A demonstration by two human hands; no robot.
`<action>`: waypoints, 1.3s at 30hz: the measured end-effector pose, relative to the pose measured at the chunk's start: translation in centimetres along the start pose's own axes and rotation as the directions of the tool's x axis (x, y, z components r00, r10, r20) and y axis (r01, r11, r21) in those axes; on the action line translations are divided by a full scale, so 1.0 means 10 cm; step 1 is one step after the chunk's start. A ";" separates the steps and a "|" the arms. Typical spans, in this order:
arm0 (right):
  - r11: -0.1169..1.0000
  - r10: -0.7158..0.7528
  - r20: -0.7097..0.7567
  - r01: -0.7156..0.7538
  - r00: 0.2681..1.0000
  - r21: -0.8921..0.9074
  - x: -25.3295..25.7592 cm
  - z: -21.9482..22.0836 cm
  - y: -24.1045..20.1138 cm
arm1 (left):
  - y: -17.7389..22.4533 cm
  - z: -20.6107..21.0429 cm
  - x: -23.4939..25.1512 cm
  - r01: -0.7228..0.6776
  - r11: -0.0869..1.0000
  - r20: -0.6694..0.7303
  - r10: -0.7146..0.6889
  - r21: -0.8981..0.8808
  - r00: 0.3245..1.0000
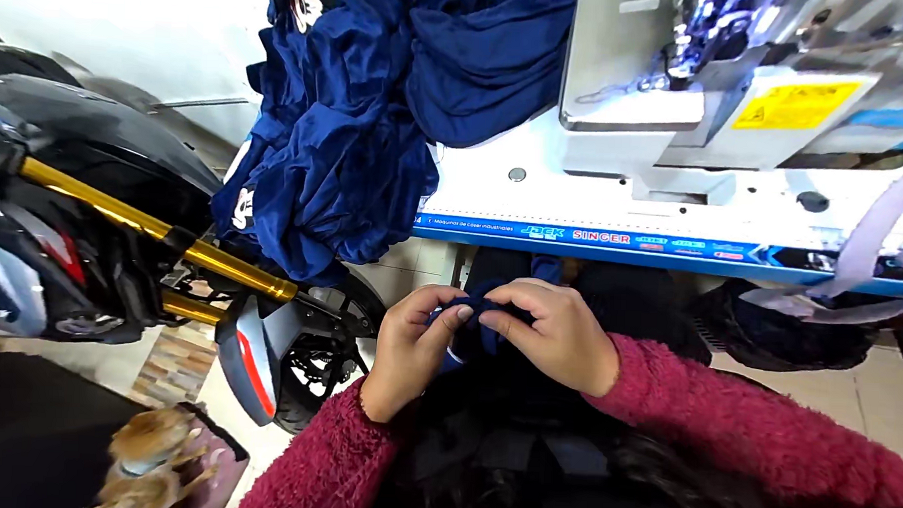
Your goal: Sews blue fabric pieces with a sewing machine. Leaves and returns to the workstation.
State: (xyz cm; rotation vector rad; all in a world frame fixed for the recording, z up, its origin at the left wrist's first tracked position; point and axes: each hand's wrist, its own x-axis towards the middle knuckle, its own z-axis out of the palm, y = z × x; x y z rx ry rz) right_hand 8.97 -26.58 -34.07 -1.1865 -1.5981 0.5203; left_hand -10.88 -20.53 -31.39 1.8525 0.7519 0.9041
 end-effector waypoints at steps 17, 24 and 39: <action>0.981 0.195 -0.066 -0.194 0.978 0.032 0.00 0.02 -0.16 | -0.18 0.22 0.31 -0.219 0.852 -0.135 0.317 0.476 0.939; 0.794 0.546 -0.042 -0.500 0.837 0.346 0.04 -0.04 -0.20 | -0.33 0.49 0.23 -0.460 0.610 -0.025 0.619 0.645 0.785; 0.877 0.459 -0.170 -0.415 0.872 0.243 0.01 -0.05 0.01 | -0.25 0.27 0.31 -0.100 0.995 0.043 0.101 -0.016 0.994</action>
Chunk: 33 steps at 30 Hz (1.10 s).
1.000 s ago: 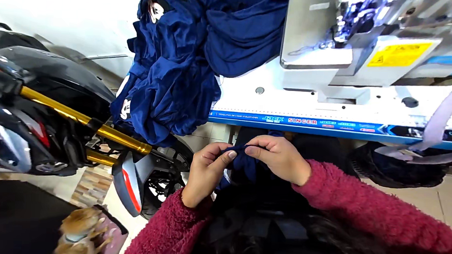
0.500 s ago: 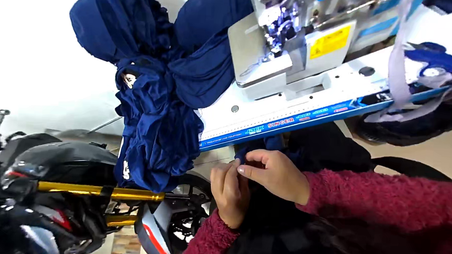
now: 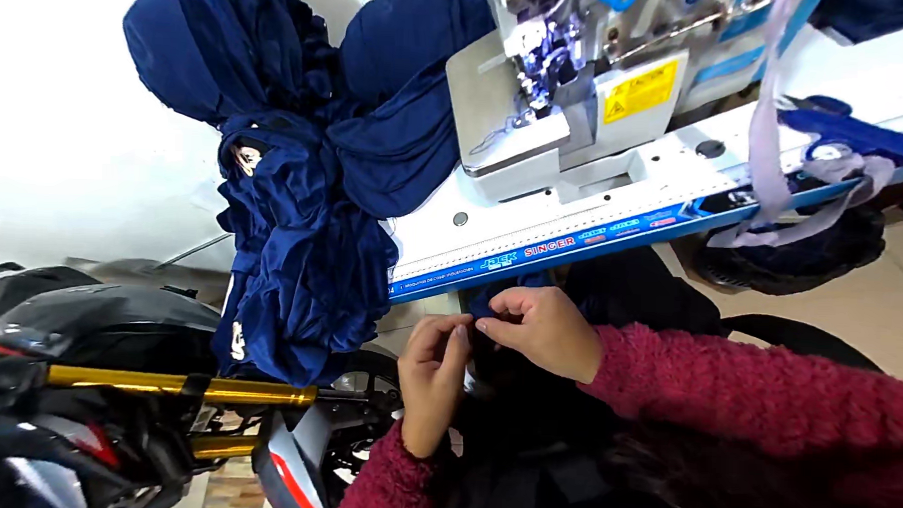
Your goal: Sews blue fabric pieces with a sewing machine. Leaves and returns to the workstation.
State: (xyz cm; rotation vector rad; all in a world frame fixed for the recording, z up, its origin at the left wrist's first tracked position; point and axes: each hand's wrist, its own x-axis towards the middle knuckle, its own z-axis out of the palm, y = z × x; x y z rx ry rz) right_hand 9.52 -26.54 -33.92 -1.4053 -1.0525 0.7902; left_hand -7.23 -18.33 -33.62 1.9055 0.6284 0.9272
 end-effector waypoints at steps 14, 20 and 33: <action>0.995 -0.098 0.148 0.093 0.984 0.037 0.02 -0.06 0.04 | 0.52 -0.30 0.78 -0.267 0.836 0.602 -0.091 0.479 0.793; 0.938 -0.243 0.182 0.183 0.953 0.294 0.05 -0.11 0.19 | 0.80 -0.08 1.22 0.177 0.929 0.796 0.166 -0.324 0.582; 0.917 -0.262 0.280 0.147 0.924 0.372 -0.19 -0.46 0.03 | -0.22 0.08 0.82 0.047 0.951 0.772 0.219 -0.305 0.597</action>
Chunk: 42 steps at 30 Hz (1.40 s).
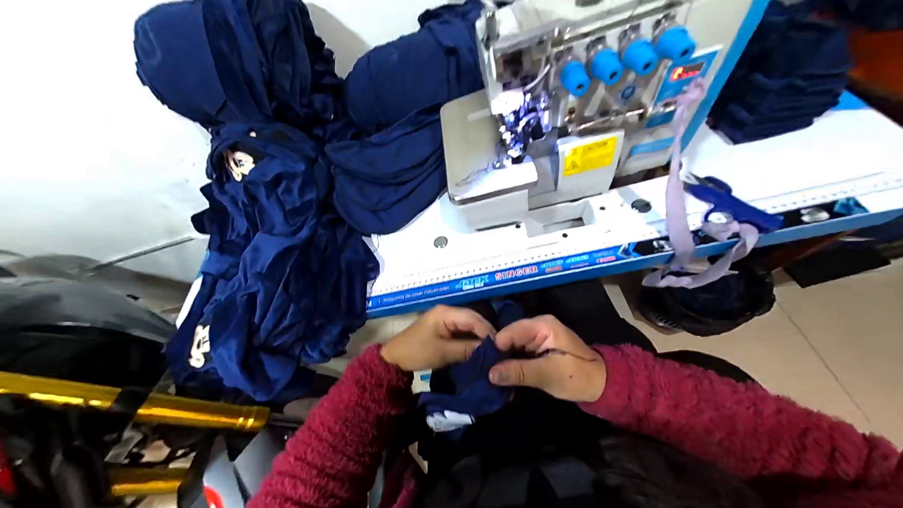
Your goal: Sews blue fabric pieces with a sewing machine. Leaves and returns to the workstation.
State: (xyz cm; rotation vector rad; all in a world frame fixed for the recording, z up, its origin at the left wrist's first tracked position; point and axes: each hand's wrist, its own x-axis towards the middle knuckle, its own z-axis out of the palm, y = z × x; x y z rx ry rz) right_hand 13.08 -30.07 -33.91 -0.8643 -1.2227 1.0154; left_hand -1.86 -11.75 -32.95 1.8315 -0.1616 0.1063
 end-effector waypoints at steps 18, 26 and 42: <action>0.932 -0.359 0.155 0.363 0.920 0.007 0.90 -0.19 -1.16 | 1.50 -1.39 0.43 -0.277 0.917 0.010 0.286 0.288 0.958; 0.976 -0.123 -0.328 0.173 0.937 0.129 1.76 -0.04 -1.04 | 3.00 -1.97 1.36 -0.226 -0.144 0.237 0.067 0.964 0.969; 0.935 0.293 -0.640 -0.352 0.711 0.037 0.94 -0.73 -0.48 | 0.45 -1.48 1.85 -0.009 0.480 -0.016 0.048 0.877 0.999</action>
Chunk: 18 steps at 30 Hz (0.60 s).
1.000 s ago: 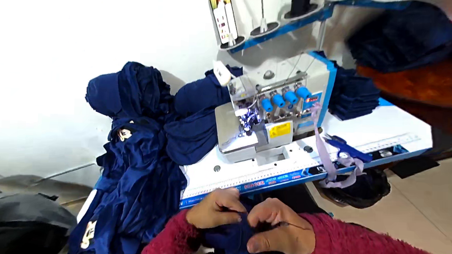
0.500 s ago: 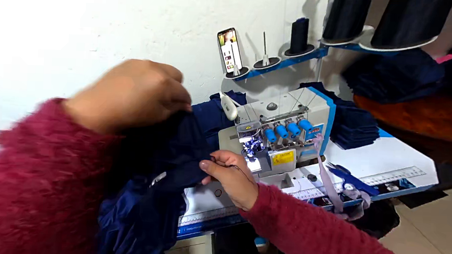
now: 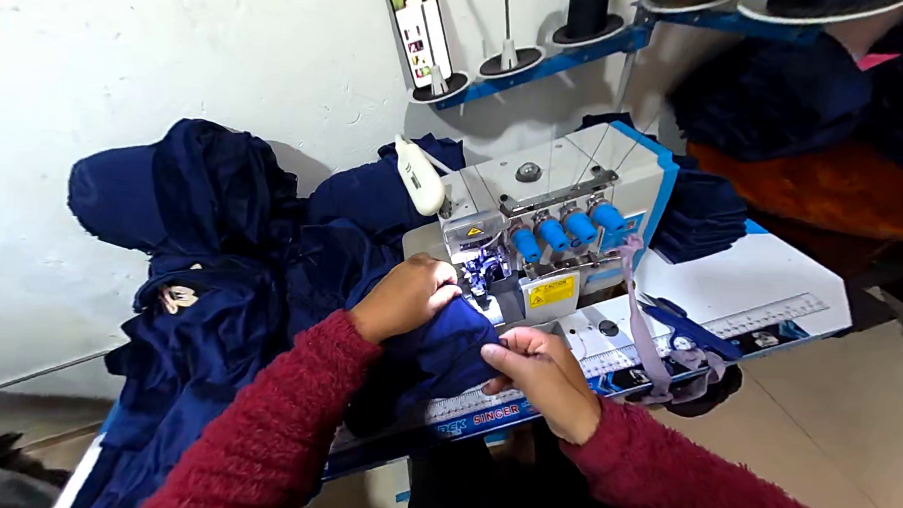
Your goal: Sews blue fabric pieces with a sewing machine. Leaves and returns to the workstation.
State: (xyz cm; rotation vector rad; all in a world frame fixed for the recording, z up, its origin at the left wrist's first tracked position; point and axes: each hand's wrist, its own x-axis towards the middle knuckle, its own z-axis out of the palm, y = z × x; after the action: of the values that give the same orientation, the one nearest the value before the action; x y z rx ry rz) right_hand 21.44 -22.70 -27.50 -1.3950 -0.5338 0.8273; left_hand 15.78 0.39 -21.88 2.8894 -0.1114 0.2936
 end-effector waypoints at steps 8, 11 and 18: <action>0.865 -0.302 -0.195 0.182 0.933 -0.467 0.36 -0.01 0.08 | -0.35 0.17 0.25 0.011 0.993 -0.174 -0.032 -0.119 0.984; 0.912 -0.293 -0.268 0.184 0.918 -0.368 0.39 0.06 0.15 | -0.44 0.19 0.27 -0.043 0.982 -0.219 0.002 -0.183 0.976; 0.982 -0.171 -0.372 0.125 0.912 -0.144 0.48 0.19 0.19 | -0.48 0.23 0.34 -0.054 0.977 -0.257 -0.001 -0.208 0.966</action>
State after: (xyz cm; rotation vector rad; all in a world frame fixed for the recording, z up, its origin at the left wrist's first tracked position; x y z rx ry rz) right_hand 22.60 -17.85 -29.79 -1.5563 -0.3816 0.3878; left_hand 20.05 4.36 -24.45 2.6128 -0.1277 0.6176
